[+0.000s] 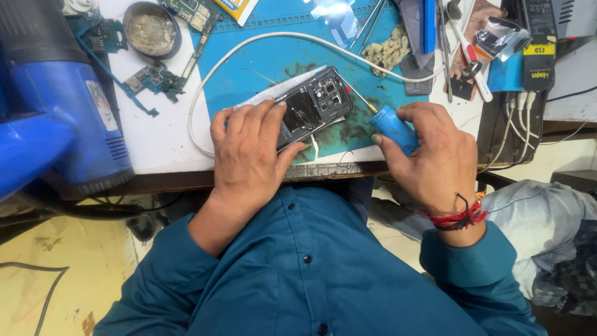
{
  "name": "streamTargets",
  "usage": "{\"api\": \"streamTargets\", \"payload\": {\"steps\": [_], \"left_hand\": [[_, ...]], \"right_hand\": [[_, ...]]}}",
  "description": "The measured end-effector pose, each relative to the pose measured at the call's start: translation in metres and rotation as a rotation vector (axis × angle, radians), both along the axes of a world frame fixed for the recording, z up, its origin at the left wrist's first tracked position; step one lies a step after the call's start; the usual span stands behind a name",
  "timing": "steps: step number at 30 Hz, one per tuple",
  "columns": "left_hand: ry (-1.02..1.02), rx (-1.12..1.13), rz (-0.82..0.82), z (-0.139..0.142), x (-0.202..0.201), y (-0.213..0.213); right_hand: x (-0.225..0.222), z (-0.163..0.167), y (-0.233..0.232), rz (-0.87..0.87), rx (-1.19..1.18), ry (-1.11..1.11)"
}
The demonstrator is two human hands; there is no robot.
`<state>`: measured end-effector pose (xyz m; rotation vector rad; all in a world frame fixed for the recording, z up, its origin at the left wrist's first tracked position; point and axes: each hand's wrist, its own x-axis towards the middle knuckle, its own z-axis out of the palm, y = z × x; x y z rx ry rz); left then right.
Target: The person uses a red probe and a blue soldering iron to work on the internal components of a disassembled mobile phone. They repeatedly touch the circuit board and connectors while the phone remains open on the workbench.
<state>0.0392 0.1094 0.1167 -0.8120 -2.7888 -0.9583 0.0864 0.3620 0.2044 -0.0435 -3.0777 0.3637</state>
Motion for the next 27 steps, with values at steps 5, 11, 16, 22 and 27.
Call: {"api": "streamTargets", "payload": {"steps": [5, 11, 16, 22, 27], "left_hand": [[0.020, -0.004, 0.010, -0.0002, -0.0005, 0.0009], [0.004, 0.011, 0.012, 0.0001, 0.0000, 0.0008], [-0.002, 0.014, 0.007, -0.0008, -0.0010, 0.0019], [-0.007, 0.019, 0.002, 0.0000, -0.0004, 0.0009], [-0.019, 0.026, 0.003, 0.0014, -0.0002, -0.0001]], "right_hand": [[-0.0068, 0.0078, -0.0007, 0.025, 0.063, -0.006], [-0.0096, 0.0094, -0.0024, 0.050, 0.098, 0.007], [-0.0090, 0.0083, -0.0011, 0.049, 0.094, 0.015], [-0.0092, 0.0083, -0.0010, 0.062, 0.085, 0.015], [-0.0105, 0.0080, -0.0051, 0.061, 0.081, -0.002]]}}
